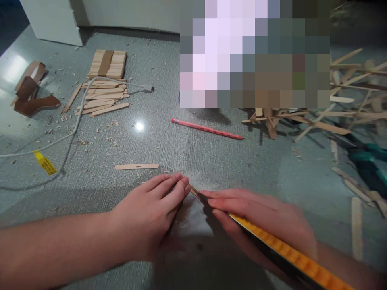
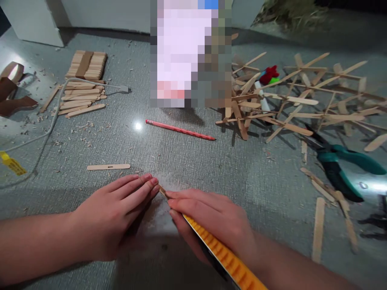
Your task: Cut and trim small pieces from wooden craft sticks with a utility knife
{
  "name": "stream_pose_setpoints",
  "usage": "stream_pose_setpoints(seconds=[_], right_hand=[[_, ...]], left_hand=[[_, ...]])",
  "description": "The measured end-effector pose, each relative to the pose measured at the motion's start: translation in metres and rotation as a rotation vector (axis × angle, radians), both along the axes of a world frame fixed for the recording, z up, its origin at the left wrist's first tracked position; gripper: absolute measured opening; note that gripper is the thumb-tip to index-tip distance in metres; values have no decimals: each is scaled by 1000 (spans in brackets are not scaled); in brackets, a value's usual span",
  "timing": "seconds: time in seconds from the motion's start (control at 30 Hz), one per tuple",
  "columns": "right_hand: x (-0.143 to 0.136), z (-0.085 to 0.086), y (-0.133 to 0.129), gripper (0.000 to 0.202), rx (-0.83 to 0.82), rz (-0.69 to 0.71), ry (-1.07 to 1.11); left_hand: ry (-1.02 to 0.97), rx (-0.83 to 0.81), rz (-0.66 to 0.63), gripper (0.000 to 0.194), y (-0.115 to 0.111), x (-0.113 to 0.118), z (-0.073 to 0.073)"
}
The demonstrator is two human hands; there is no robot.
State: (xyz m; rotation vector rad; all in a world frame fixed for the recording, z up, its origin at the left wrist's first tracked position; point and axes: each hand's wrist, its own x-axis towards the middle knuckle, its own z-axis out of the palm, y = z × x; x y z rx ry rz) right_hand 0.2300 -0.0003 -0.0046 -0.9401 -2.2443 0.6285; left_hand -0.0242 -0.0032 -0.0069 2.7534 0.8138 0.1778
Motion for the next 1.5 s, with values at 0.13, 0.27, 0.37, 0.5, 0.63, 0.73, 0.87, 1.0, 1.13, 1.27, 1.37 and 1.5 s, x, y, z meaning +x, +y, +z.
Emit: stream_pose_setpoints(seconds=[0.13, 0.27, 0.37, 0.5, 0.63, 0.73, 0.87, 1.0, 1.13, 1.27, 1.37, 1.5], right_hand=[[3, 6, 2, 14, 46, -67, 19], [2, 8, 6, 14, 38, -120, 93], [-2, 4, 8, 13, -39, -151, 133], [-6, 0, 5, 11, -82, -103, 191], [-6, -1, 2, 10, -69, -62, 198], [-6, 0, 2, 10, -57, -46, 194], [-8, 1, 0, 13, -43, -21, 175], [-12, 2, -5, 14, -73, -4, 138], [-12, 1, -9, 14, -76, 7, 101], [-11, -1, -10, 13, -65, 19, 82], [-10, -2, -10, 14, -62, 7, 65], [-9, -3, -10, 17, -69, 11, 52]], left_hand=[[10, 23, -6, 87, -1, 0, 0], [10, 74, 5, 71, 0, 2, 0], [16, 179, 40, 52, -3, 6, 2], [76, 217, 51, 47, -19, 11, 11], [167, 177, 119, 48, -41, 16, 20], [189, 125, 183, 52, -52, 16, 19], [124, 34, 210, 66, -57, 10, 9], [28, 13, 194, 71, -55, 4, -1], [-3, 16, 189, 71, -54, 3, -6], [-8, -22, 191, 69, -55, 3, -6], [-6, -39, 196, 69, -56, 4, -5], [2, -76, 196, 74, -56, 4, -4]])
